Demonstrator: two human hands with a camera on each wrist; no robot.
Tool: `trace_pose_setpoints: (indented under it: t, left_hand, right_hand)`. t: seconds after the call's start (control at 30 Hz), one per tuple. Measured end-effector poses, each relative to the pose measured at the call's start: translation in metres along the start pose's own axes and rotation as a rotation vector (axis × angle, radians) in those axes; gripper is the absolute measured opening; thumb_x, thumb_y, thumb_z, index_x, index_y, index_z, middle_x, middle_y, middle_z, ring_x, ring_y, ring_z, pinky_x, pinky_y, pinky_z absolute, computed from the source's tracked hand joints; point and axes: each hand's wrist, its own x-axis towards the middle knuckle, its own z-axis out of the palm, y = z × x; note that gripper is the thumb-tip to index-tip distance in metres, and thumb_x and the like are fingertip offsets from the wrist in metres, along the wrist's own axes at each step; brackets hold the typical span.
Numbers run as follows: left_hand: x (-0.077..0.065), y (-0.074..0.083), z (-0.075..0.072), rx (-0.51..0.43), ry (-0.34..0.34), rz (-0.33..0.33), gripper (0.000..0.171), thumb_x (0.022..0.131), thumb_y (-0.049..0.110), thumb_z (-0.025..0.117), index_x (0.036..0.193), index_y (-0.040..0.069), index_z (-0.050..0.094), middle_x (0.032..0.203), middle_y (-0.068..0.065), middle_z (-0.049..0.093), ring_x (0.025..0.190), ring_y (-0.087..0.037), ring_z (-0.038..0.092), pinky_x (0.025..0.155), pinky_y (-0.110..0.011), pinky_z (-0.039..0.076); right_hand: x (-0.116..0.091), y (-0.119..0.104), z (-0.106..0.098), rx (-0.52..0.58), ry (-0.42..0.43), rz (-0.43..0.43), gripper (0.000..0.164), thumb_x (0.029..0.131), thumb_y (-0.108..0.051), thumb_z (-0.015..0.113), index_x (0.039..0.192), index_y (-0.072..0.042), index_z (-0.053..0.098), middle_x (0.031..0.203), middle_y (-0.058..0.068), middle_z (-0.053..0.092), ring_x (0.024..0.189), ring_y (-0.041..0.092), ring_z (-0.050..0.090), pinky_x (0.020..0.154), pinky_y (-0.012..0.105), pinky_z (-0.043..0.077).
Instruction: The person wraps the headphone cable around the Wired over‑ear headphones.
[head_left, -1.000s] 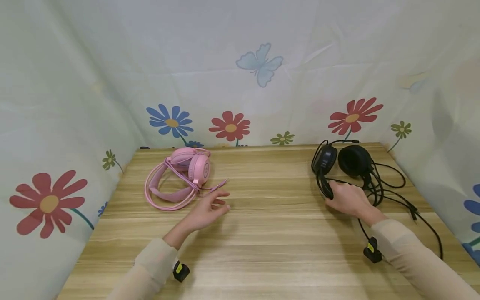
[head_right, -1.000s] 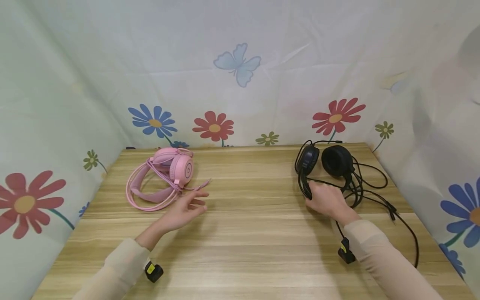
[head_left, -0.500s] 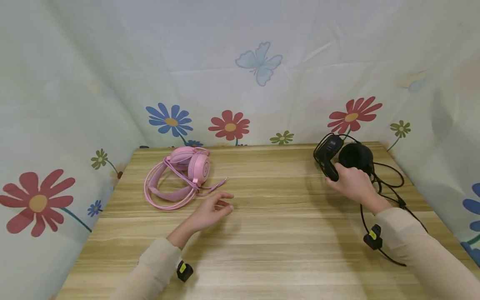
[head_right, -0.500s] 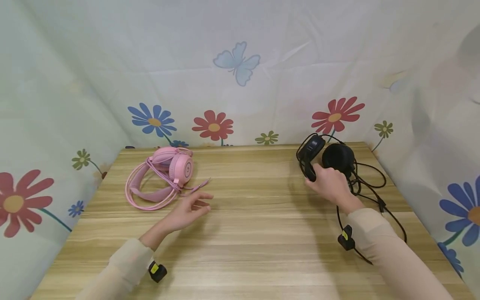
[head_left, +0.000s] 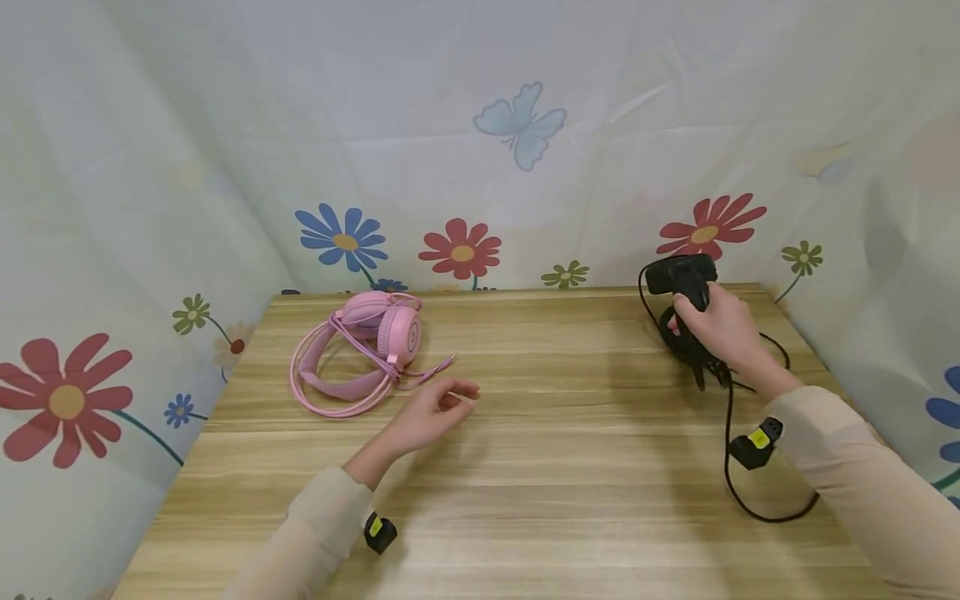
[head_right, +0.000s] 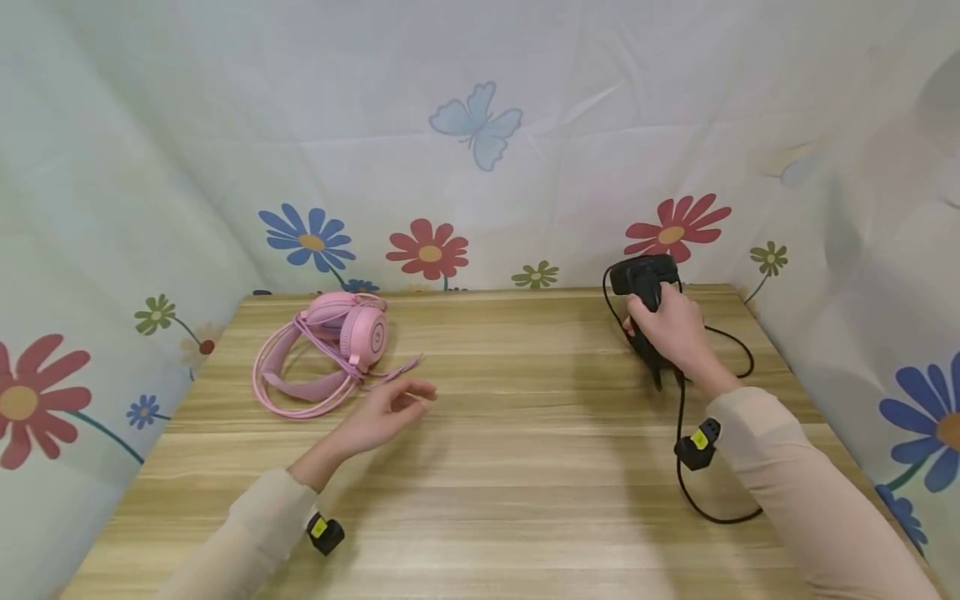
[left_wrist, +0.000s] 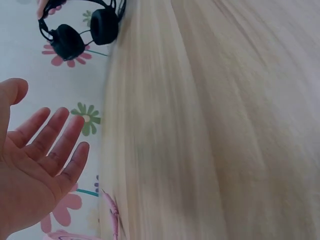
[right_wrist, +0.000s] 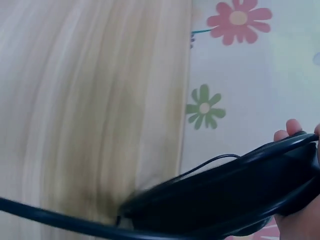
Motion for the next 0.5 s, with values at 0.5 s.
trace_pose_setpoints:
  t: [0.5]
  left_hand:
    - [0.05, 0.014, 0.024, -0.028, -0.034, 0.092, 0.026, 0.09, 0.022, 0.057, 0.113, 0.011, 0.058, 0.108, -0.003, 0.063, 0.092, -0.011, 0.061, 0.076, -0.025, 0.051]
  right_hand:
    - [-0.001, -0.041, -0.001, 0.227, -0.031, 0.097, 0.052, 0.093, -0.049, 0.037, 0.109, -0.001, 0.051, 0.082, 0.004, 0.07, 0.065, -0.003, 0.061, 0.06, 0.017, 0.047]
